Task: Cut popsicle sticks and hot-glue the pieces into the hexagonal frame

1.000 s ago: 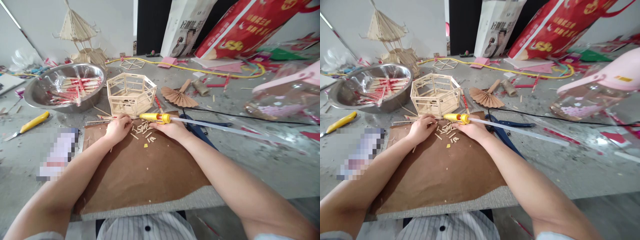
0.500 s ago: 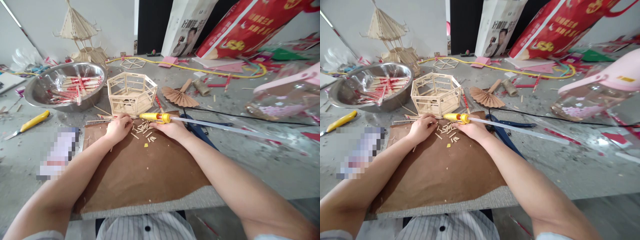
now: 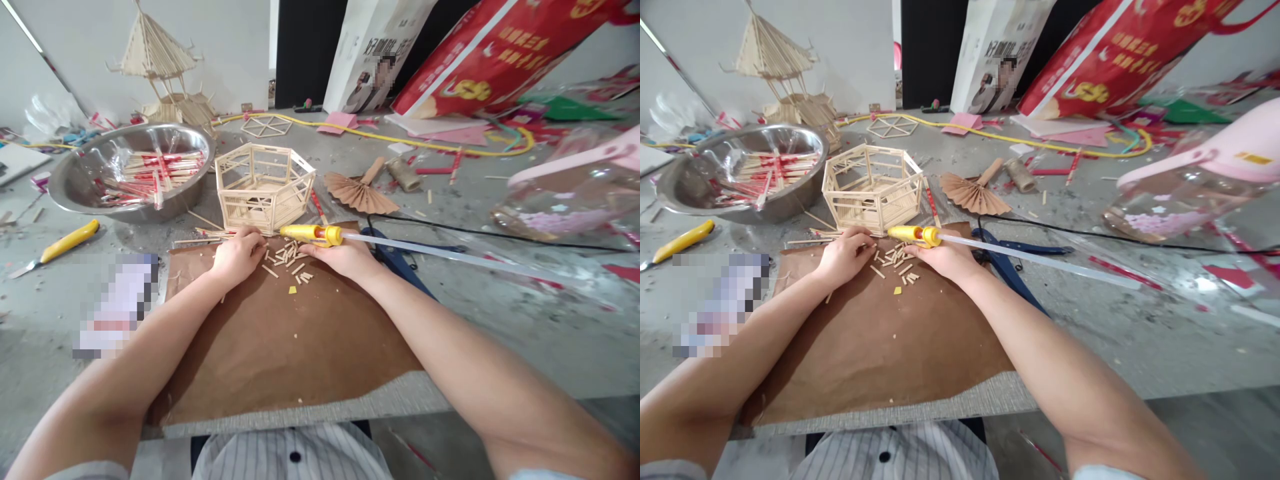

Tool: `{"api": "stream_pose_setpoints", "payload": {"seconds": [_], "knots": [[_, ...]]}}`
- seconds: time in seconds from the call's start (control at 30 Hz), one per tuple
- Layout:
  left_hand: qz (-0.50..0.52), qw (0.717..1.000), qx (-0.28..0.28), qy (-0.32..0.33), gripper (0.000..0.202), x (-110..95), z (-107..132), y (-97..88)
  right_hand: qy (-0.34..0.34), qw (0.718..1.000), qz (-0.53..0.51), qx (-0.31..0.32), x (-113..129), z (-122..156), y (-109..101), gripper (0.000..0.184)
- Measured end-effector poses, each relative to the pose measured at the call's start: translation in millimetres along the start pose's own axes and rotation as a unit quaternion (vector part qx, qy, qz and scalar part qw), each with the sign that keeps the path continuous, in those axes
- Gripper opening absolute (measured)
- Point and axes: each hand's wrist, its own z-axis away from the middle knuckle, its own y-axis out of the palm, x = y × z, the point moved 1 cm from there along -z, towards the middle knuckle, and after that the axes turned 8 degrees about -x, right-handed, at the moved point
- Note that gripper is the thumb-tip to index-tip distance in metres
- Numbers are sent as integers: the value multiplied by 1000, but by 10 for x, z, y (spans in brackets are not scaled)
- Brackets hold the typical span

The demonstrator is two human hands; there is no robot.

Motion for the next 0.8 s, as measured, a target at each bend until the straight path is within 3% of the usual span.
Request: {"api": "stream_pose_setpoints", "payload": {"seconds": [0.8], "knots": [[-11, 1000, 10, 3, 18, -1, 1, -6, -10, 1000, 4, -6, -24, 10, -4, 25]]}}
